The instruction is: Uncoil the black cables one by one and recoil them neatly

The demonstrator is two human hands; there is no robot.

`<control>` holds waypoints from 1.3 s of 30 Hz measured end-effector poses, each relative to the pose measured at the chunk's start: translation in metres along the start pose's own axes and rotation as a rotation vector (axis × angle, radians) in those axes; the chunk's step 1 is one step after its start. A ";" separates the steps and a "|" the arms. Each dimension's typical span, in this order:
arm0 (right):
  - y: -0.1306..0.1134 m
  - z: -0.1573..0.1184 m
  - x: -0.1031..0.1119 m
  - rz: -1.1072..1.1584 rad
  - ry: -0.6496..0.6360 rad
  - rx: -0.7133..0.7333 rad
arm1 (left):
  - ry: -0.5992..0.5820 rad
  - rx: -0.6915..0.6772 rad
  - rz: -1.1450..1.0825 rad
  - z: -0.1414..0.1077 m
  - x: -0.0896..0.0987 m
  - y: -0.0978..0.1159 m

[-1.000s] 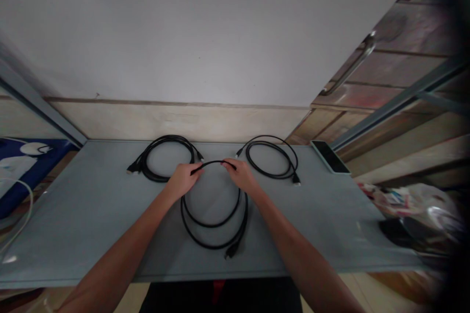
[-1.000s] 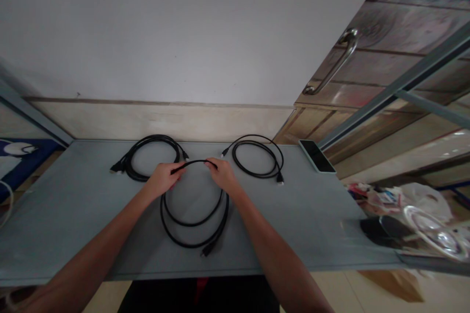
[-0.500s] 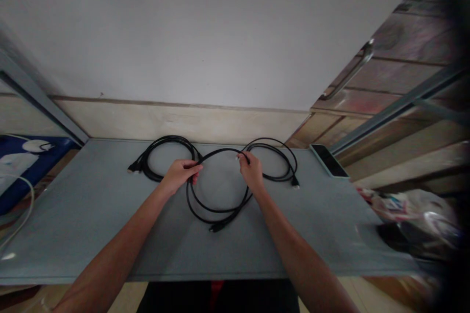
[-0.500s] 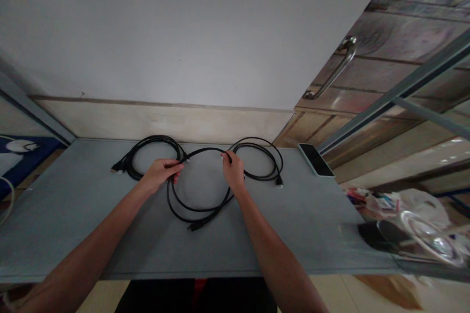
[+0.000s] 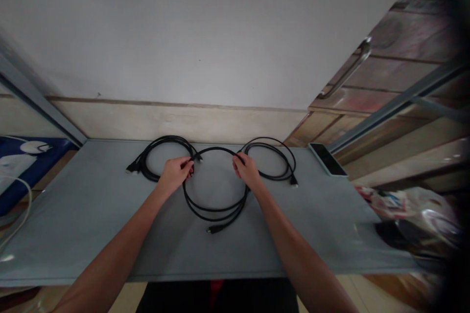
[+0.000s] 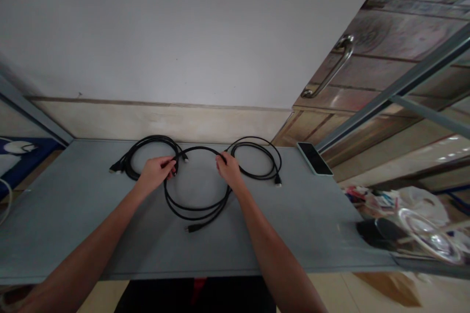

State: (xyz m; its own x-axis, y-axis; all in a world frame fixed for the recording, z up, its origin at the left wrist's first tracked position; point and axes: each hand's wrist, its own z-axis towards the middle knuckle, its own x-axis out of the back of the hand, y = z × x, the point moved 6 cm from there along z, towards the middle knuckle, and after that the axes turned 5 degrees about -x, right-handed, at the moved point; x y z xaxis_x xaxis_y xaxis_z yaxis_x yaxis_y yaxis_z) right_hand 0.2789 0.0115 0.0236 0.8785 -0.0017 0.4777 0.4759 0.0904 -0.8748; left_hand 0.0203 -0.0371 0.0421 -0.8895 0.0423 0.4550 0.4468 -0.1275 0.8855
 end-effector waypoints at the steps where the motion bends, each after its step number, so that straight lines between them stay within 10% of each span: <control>1: -0.001 -0.001 -0.003 -0.016 -0.040 0.007 | 0.019 -0.049 0.107 -0.001 0.002 0.004; 18: -0.029 -0.028 -0.034 -0.280 -0.325 0.320 | -0.243 -0.328 0.426 -0.005 -0.032 0.012; 39: 0.007 0.008 0.040 -0.270 0.365 0.037 | -0.314 0.010 -0.300 -0.003 -0.032 -0.010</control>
State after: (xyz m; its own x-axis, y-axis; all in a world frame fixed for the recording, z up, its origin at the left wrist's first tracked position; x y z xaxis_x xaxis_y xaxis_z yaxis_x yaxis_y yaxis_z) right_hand 0.3173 0.0196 0.0372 0.6832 -0.3806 0.6232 0.6942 0.0740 -0.7159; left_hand 0.0444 -0.0398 0.0186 -0.9086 0.3757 0.1828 0.1752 -0.0545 0.9830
